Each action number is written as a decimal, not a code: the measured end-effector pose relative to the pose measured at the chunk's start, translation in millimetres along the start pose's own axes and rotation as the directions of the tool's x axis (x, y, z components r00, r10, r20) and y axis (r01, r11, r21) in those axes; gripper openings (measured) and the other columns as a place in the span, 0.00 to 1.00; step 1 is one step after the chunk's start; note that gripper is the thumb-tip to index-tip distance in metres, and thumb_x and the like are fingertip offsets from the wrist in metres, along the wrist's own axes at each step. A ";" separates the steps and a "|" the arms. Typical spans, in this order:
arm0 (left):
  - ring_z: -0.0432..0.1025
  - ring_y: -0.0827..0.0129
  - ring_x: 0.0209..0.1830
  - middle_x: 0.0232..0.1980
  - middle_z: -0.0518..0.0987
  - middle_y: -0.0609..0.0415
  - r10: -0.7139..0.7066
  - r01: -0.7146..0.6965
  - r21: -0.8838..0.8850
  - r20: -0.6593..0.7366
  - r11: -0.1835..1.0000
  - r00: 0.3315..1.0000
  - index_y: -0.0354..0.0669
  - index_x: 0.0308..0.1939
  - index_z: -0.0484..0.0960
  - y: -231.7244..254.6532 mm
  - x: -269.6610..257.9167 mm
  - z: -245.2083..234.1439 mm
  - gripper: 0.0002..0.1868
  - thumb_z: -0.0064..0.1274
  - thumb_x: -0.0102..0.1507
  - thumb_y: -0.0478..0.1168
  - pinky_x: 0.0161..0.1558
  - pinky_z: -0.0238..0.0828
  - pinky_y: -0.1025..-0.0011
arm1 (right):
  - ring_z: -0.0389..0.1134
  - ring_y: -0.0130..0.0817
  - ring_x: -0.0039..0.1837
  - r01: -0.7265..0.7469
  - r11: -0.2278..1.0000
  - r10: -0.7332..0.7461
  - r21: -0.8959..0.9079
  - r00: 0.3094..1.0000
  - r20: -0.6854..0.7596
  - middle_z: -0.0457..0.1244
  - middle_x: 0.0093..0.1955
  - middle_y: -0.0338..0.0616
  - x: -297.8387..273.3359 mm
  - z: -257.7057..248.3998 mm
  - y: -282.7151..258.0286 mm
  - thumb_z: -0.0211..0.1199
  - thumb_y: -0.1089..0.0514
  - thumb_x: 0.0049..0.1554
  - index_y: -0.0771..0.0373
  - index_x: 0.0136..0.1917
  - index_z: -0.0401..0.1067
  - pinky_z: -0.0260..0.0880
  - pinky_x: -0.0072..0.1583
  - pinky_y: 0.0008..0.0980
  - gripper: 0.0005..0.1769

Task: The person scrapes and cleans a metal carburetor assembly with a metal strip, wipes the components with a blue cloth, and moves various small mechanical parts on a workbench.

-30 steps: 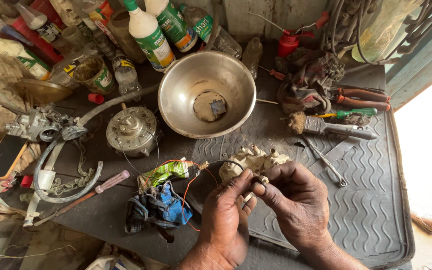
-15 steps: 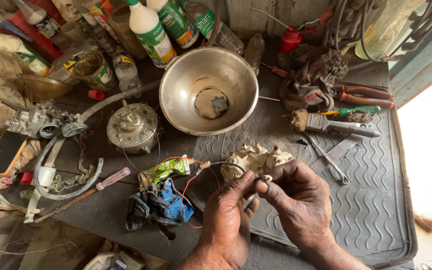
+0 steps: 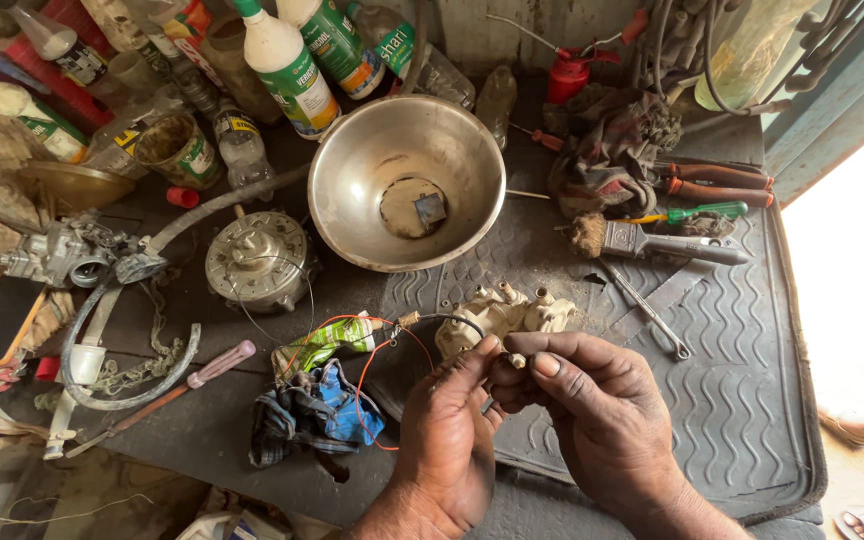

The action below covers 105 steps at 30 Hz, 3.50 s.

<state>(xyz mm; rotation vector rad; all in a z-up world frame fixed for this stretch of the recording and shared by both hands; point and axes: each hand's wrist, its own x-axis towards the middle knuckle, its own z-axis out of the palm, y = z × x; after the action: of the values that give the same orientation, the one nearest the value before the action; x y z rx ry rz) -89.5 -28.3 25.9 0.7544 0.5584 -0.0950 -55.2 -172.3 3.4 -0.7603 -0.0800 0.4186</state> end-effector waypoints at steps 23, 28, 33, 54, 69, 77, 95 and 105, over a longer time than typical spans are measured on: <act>0.74 0.73 0.38 0.37 0.83 0.59 -0.035 0.032 -0.026 -0.093 0.999 0.995 0.44 0.42 0.85 -1.2 -2.3 3.2 0.11 0.57 0.63 0.45 0.48 0.65 0.68 | 0.74 0.44 0.48 -0.114 0.986 0.125 0.121 0.988 -0.092 0.72 0.47 0.58 6.6 -8.9 3.4 0.62 0.65 0.59 0.75 0.57 0.75 0.75 0.53 0.42 0.14; 0.72 0.74 0.36 0.37 0.84 0.57 0.144 -0.136 0.080 -0.102 0.987 0.984 0.42 0.40 0.86 13.5 -5.9 8.6 0.08 0.60 0.62 0.42 0.43 0.65 0.70 | 0.74 0.42 0.47 -0.054 0.997 0.058 0.054 0.995 -0.078 0.72 0.47 0.58 4.0 -15.1 2.8 0.63 0.66 0.57 0.75 0.61 0.75 0.74 0.52 0.40 0.18; 0.68 0.71 0.31 0.34 0.80 0.55 0.611 -0.475 0.724 0.095 0.499 0.786 0.39 0.39 0.85 98.4 -7.4 -19.7 0.09 0.62 0.64 0.42 0.35 0.65 0.67 | 0.75 0.35 0.49 0.009 0.870 -0.092 -0.493 0.985 -0.144 0.74 0.47 0.53 0.3 -51.5 -4.1 0.65 0.61 0.57 0.71 0.60 0.77 0.77 0.53 0.33 0.19; 0.82 0.61 0.45 0.44 0.87 0.47 0.266 0.164 0.968 -0.111 -0.188 0.958 0.43 0.47 0.86 167.0 65.2 -112.9 0.27 0.61 0.58 0.61 0.49 0.77 0.63 | 0.74 0.35 0.48 -0.046 0.269 -0.146 -0.962 0.985 -0.087 0.71 0.53 0.47 56.1 -45.8 -3.8 0.67 0.45 0.54 0.58 0.66 0.72 0.75 0.51 0.33 0.29; 0.71 0.58 0.67 0.66 0.76 0.35 0.198 -0.114 0.933 0.048 0.340 0.979 0.34 0.73 0.64 11.6 57.8 -30.2 0.65 0.66 0.43 0.72 0.63 0.68 0.64 | 0.60 0.32 0.74 0.113 0.735 -0.088 -0.668 0.994 0.072 0.54 0.81 0.46 23.9 -104.4 12.7 0.61 0.58 0.61 0.67 0.72 0.64 0.63 0.70 0.33 0.28; 0.82 0.63 0.51 0.52 0.87 0.44 0.443 -0.311 0.924 0.188 0.222 0.876 0.33 0.66 0.71 46.1 44.1 14.6 0.52 0.68 0.46 0.61 0.52 0.78 0.70 | 0.66 0.34 0.67 0.049 0.888 -0.053 -0.458 0.999 0.004 0.58 0.76 0.46 22.1 -107.9 11.7 0.61 0.60 0.59 0.65 0.78 0.56 0.69 0.64 0.34 0.36; 0.83 0.70 0.42 0.43 0.89 0.52 0.636 -0.219 0.970 0.103 0.107 0.765 0.38 0.52 0.81 30.9 -58.6 58.5 0.35 0.68 0.51 0.59 0.45 0.79 0.71 | 0.70 0.35 0.58 -0.226 0.968 0.249 -0.112 0.927 0.280 0.62 0.70 0.51 -2.6 -67.0 19.1 0.63 0.65 0.56 0.64 0.82 0.49 0.72 0.59 0.35 0.44; 0.80 0.70 0.36 0.36 0.89 0.50 0.622 -0.007 0.973 -0.144 0.233 0.770 0.39 0.48 0.85 37.3 -87.9 52.0 0.34 0.63 0.52 0.64 0.40 0.77 0.71 | 0.71 0.40 0.58 -0.395 0.919 0.369 0.017 0.872 0.320 0.65 0.61 0.57 -20.0 -79.1 28.1 0.64 0.68 0.55 0.68 0.77 0.58 0.73 0.59 0.38 0.38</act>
<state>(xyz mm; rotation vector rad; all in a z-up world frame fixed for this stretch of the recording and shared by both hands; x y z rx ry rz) -130.9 -45.9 124.9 2.1803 0.8416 0.2427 -65.7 -213.6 -71.6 -0.6217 -0.2091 0.9170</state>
